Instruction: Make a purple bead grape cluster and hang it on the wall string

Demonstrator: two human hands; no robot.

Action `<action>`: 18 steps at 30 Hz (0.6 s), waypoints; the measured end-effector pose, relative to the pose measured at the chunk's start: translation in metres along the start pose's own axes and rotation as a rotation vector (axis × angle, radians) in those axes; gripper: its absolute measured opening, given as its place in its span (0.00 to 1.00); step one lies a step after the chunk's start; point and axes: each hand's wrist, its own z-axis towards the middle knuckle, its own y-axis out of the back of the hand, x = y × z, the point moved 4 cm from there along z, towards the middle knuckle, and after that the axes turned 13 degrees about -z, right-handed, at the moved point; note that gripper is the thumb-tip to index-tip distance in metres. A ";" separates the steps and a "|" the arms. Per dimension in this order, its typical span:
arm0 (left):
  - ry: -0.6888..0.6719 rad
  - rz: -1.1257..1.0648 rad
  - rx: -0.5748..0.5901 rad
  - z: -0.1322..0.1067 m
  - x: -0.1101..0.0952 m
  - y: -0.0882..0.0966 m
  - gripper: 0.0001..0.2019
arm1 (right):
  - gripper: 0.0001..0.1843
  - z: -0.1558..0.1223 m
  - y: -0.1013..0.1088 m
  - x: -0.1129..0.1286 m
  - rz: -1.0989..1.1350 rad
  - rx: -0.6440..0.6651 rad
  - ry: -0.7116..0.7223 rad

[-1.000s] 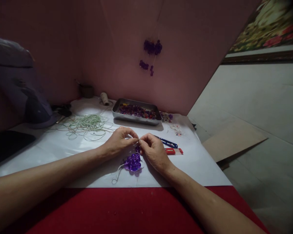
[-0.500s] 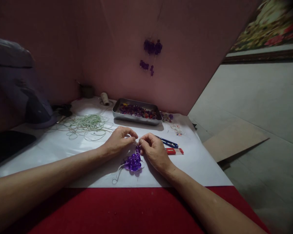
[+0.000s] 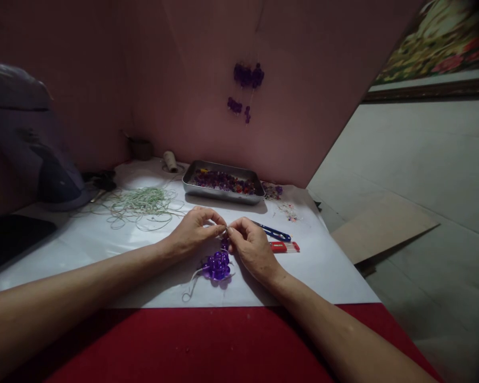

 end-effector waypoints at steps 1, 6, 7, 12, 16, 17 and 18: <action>0.001 -0.002 -0.002 0.000 0.000 0.000 0.04 | 0.07 0.000 0.000 0.000 0.000 -0.001 0.000; -0.008 -0.006 -0.004 -0.001 -0.001 0.000 0.04 | 0.07 0.000 0.001 0.000 -0.004 -0.004 -0.003; -0.008 -0.003 -0.006 -0.001 0.000 0.000 0.04 | 0.07 0.000 0.001 0.001 -0.003 -0.004 -0.005; 0.000 0.004 -0.009 -0.001 0.001 -0.001 0.04 | 0.07 0.000 0.001 0.002 -0.007 -0.004 0.007; 0.001 -0.003 0.001 0.000 0.002 -0.001 0.05 | 0.07 0.000 0.000 0.002 -0.009 -0.004 0.014; 0.000 -0.001 0.006 0.000 0.002 -0.001 0.05 | 0.07 0.000 0.000 0.002 -0.010 -0.003 0.017; 0.001 0.004 0.009 0.000 0.002 -0.001 0.05 | 0.07 0.000 0.000 0.002 -0.011 -0.001 0.020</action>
